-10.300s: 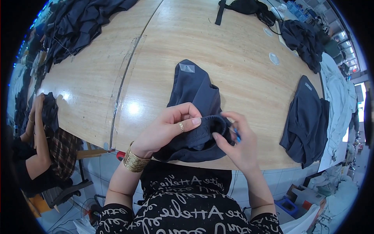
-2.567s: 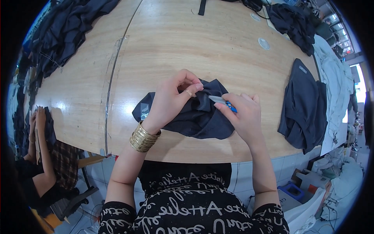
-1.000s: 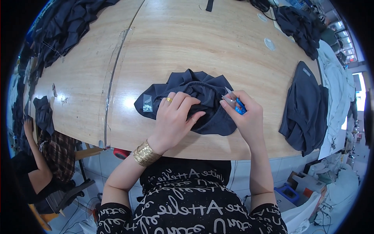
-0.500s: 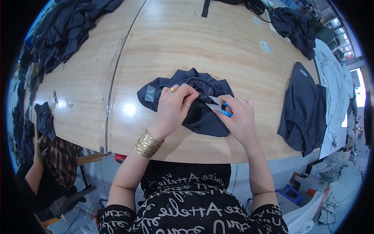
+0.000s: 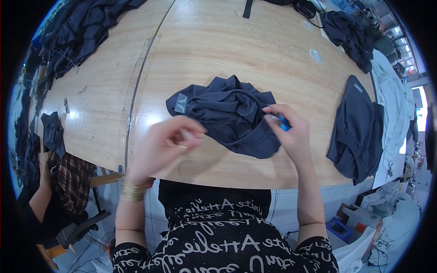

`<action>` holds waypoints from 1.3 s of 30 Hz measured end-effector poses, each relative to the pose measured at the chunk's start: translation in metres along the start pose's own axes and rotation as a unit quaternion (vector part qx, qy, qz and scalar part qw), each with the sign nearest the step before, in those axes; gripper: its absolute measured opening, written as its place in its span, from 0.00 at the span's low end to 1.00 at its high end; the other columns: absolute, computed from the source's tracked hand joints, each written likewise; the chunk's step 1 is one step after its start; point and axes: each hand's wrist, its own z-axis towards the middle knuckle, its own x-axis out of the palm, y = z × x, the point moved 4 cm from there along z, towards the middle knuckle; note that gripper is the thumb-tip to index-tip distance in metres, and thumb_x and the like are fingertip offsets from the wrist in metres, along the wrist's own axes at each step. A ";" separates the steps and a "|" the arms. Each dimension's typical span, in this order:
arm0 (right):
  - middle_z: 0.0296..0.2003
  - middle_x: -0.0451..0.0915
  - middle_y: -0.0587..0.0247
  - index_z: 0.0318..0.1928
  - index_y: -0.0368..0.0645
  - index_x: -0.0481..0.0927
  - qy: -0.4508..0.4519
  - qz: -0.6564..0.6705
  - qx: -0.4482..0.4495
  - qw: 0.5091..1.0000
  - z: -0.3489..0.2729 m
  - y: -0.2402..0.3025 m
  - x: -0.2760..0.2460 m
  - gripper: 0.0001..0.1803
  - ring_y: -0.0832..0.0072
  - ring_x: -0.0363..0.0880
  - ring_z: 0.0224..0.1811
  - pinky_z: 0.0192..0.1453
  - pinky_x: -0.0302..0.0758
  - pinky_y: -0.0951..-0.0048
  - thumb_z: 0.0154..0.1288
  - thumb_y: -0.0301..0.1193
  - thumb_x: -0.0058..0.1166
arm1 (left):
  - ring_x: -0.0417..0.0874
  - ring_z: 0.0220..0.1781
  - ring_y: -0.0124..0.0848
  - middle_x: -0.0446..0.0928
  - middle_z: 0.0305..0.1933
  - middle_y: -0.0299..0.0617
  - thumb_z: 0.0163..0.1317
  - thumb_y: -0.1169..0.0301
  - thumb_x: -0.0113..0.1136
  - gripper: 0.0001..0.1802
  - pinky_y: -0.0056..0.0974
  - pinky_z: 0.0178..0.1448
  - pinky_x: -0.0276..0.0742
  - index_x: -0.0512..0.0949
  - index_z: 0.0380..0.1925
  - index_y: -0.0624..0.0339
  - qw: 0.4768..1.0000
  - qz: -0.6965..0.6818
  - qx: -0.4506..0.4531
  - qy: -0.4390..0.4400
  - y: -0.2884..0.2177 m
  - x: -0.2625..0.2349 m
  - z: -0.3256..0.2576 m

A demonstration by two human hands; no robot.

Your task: Use trimming snips to remove excess threads and finish seams on manufactured shorts.

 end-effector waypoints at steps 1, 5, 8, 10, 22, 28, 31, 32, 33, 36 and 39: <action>0.32 0.82 0.61 0.38 0.41 0.79 -0.001 -0.001 -0.003 1.000 0.002 0.005 0.005 0.11 0.69 0.82 0.35 0.40 0.76 0.73 0.53 0.21 0.61 | 0.77 0.25 0.23 0.76 0.31 0.35 0.56 0.68 0.67 0.10 0.26 0.28 0.72 0.77 0.34 0.59 0.999 0.017 0.037 -0.024 -0.006 0.022 0.008; 0.31 0.82 0.61 0.37 0.39 0.77 0.052 0.011 0.021 0.998 0.003 0.012 0.016 0.10 0.69 0.82 0.34 0.39 0.75 0.74 0.52 0.21 0.61 | 0.77 0.28 0.32 0.72 0.34 0.39 0.54 0.70 0.67 0.09 0.34 0.30 0.73 0.77 0.32 0.58 0.973 0.149 0.113 -0.138 0.002 0.070 0.037; 0.29 0.81 0.63 0.37 0.43 0.77 0.043 -0.001 -0.005 0.999 -0.002 0.020 0.010 0.10 0.69 0.81 0.31 0.35 0.75 0.75 0.53 0.25 0.63 | 0.77 0.30 0.35 0.72 0.32 0.39 0.52 0.73 0.67 0.07 0.36 0.31 0.73 0.77 0.30 0.58 0.953 0.192 0.135 -0.191 0.005 0.073 0.043; 0.28 0.79 0.66 0.36 0.46 0.78 0.047 -0.158 0.039 0.986 -0.006 0.029 0.004 0.12 0.72 0.78 0.29 0.35 0.70 0.72 0.52 0.32 0.65 | 0.78 0.30 0.35 0.73 0.31 0.38 0.50 0.75 0.67 0.07 0.35 0.32 0.73 0.78 0.29 0.59 0.955 0.188 0.129 -0.189 0.007 0.073 0.044; 0.23 0.70 0.70 0.33 0.47 0.76 0.025 -0.354 -0.211 0.911 -0.011 0.032 0.020 0.11 0.74 0.68 0.29 0.38 0.58 0.67 0.53 0.36 0.62 | 0.75 0.32 0.31 0.72 0.29 0.36 0.51 0.74 0.66 0.05 0.33 0.34 0.72 0.79 0.27 0.59 0.973 0.126 0.159 -0.111 0.005 0.064 0.036; 0.27 0.75 0.66 0.35 0.45 0.77 0.014 -0.253 -0.070 0.965 -0.009 0.023 -0.009 0.13 0.69 0.74 0.30 0.36 0.68 0.68 0.50 0.32 0.66 | 0.75 0.20 0.20 0.78 0.22 0.34 0.63 0.63 0.60 0.12 0.27 0.24 0.69 0.81 0.27 0.61 0.943 -0.126 -0.099 0.292 0.023 0.013 -0.014; 0.28 0.76 0.64 0.37 0.43 0.77 -0.012 -0.152 0.006 0.988 0.000 0.016 -0.020 0.14 0.66 0.78 0.32 0.35 0.74 0.69 0.48 0.29 0.66 | 0.77 0.18 0.20 0.79 0.19 0.36 0.65 0.60 0.58 0.16 0.24 0.22 0.70 0.82 0.30 0.63 0.949 0.044 -0.244 0.195 0.052 -0.014 -0.030; 0.29 0.76 0.62 0.36 0.43 0.77 0.009 -0.159 -0.055 0.986 0.007 0.022 -0.016 0.14 0.66 0.79 0.34 0.36 0.75 0.70 0.48 0.27 0.65 | 0.78 0.21 0.20 0.80 0.23 0.35 0.67 0.58 0.53 0.18 0.26 0.25 0.74 0.79 0.38 0.64 0.943 0.048 -0.237 0.229 0.055 -0.006 -0.032; 0.29 0.76 0.62 0.36 0.43 0.77 0.008 -0.156 -0.056 0.986 0.011 0.025 -0.008 0.14 0.66 0.79 0.34 0.36 0.75 0.70 0.48 0.27 0.65 | 0.78 0.21 0.20 0.80 0.23 0.35 0.67 0.58 0.53 0.18 0.26 0.25 0.74 0.79 0.38 0.64 0.943 0.050 -0.238 0.227 0.054 0.006 -0.031; 0.31 0.77 0.61 0.37 0.43 0.78 0.075 -0.169 -0.125 0.975 0.026 0.025 0.031 0.13 0.66 0.78 0.32 0.37 0.75 0.70 0.49 0.27 0.64 | 0.82 0.31 0.26 0.80 0.38 0.42 0.67 0.53 0.53 0.25 0.29 0.32 0.79 0.71 0.53 0.62 0.908 -0.242 -0.289 0.182 0.055 0.058 -0.013; 0.28 0.77 0.66 0.40 0.41 0.78 0.159 -0.295 -0.116 0.935 0.042 0.000 0.049 0.14 0.74 0.77 0.34 0.37 0.72 0.75 0.53 0.28 0.65 | 0.82 0.43 0.28 0.78 0.48 0.44 0.65 0.55 0.56 0.26 0.32 0.38 0.81 0.68 0.57 0.60 0.900 -0.326 -0.280 0.073 0.063 0.099 0.012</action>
